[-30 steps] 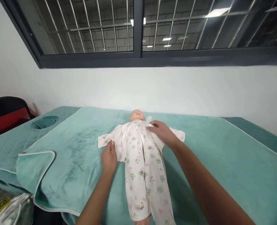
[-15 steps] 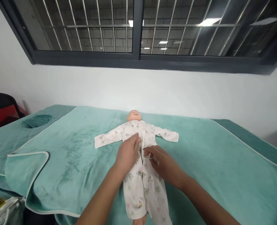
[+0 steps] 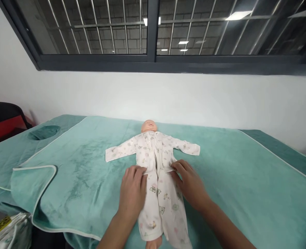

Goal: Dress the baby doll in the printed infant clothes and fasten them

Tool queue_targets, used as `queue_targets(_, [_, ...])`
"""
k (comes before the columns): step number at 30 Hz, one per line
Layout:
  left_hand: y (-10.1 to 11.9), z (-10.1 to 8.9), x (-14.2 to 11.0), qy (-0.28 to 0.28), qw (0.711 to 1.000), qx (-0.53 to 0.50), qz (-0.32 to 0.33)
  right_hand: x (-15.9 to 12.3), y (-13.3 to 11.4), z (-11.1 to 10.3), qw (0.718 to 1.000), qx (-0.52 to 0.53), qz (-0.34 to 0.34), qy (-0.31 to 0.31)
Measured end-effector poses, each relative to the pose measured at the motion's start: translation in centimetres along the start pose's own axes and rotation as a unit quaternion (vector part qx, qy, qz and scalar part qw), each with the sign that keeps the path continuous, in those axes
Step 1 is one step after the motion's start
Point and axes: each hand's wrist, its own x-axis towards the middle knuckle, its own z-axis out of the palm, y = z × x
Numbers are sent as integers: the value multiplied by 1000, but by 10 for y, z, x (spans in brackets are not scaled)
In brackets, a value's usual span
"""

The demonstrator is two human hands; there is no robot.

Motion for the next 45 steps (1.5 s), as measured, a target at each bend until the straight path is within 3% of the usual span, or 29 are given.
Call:
queue_targets(6, [1, 1, 0, 28, 996, -65, 62, 4, -4, -7, 996, 75, -40, 10])
queue_targets(10, [-2, -7, 3, -84, 985, -132, 73, 5, -2, -14, 989, 95, -65, -89])
queue_targets(12, [-6, -12, 14, -123, 972, -201, 5, 9, 1, -16, 986, 118, -50, -111])
queue_targets(16, [-19, -9, 61, -31, 952, -255, -169, 43, 4, -14, 988, 146, 38, -24])
queue_targets(19, [-29, 9, 113, 1, 955, -235, -183, 93, 2, -4, 987, 117, 94, 53])
queue_targets(21, [-33, 24, 146, -11, 964, -203, -173, 130, 2, 6, 989, 57, 132, 33])
queue_targets(25, [-39, 45, 186, -82, 974, -138, -162, 183, 6, 22, 980, -40, 176, -88])
queue_targets(27, [-43, 51, 190, -95, 972, -147, -158, 192, 12, 28, 979, -51, 171, -100])
queue_targets(30, [-49, 56, 187, -67, 966, -190, -164, 193, 26, 34, 987, -15, 145, -72])
queue_targets(32, [-49, 56, 186, -13, 962, -208, -178, 192, 33, 37, 987, 71, 143, -38])
queue_targets(35, [-39, 55, 192, 33, 942, -256, -213, 192, 36, 42, 960, 231, 159, 24])
queue_targets(39, [-22, 55, 199, -19, 896, -350, -273, 190, 34, 48, 924, 340, 165, 51])
queue_targets(43, [-23, 57, 195, -53, 904, -351, -238, 183, 37, 53, 892, 416, 169, 44])
queue_targets(45, [-29, 58, 192, -55, 903, -357, -232, 182, 38, 54, 893, 416, 167, 34])
